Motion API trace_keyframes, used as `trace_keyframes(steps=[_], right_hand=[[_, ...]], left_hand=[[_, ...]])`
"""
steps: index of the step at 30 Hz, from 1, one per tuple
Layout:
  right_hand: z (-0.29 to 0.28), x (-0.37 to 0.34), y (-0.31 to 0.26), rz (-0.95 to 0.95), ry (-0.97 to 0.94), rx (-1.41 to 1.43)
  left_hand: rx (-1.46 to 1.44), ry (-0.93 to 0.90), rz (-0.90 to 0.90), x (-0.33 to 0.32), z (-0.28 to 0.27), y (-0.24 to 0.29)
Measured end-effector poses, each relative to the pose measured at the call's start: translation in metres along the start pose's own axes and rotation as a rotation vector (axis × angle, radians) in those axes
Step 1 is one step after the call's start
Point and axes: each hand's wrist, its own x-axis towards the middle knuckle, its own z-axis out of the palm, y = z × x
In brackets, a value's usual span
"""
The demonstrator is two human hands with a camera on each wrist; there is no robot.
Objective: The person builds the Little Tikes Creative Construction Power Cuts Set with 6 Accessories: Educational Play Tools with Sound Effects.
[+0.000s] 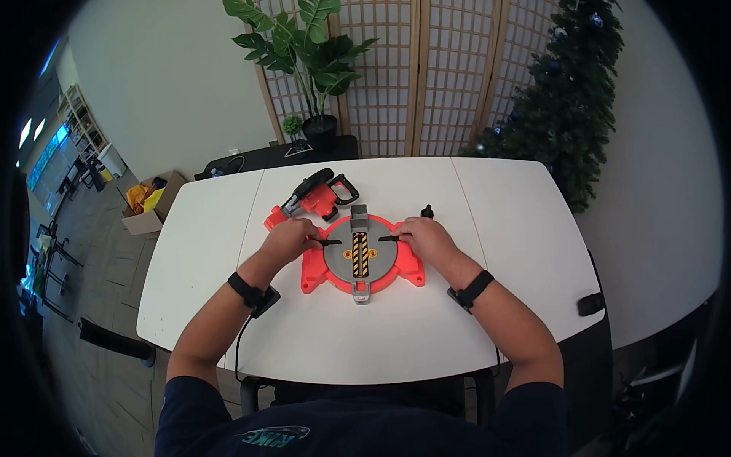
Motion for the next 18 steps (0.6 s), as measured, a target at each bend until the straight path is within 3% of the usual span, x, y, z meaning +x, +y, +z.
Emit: trace_keyframes(steps=[9, 11, 15, 18], right_hand=[[0.001, -0.004, 0.001, -0.018, 0.019, -0.037], [0.002, -0.004, 0.002, -0.004, 0.009, -0.04], [0.002, -0.003, 0.0, 0.004, 0.008, -0.038], [0.002, -0.003, 0.0, -0.01, 0.011, -0.021]], left_hand=[[0.051, -0.057, 0.015, 0.001, -0.008, 0.004], [0.081, -0.146, -0.038, 0.002, -0.018, 0.011], [0.047, -0.088, -0.016, 0.006, -0.022, 0.007], [-0.063, -0.012, -0.131, 0.015, -0.034, 0.009]])
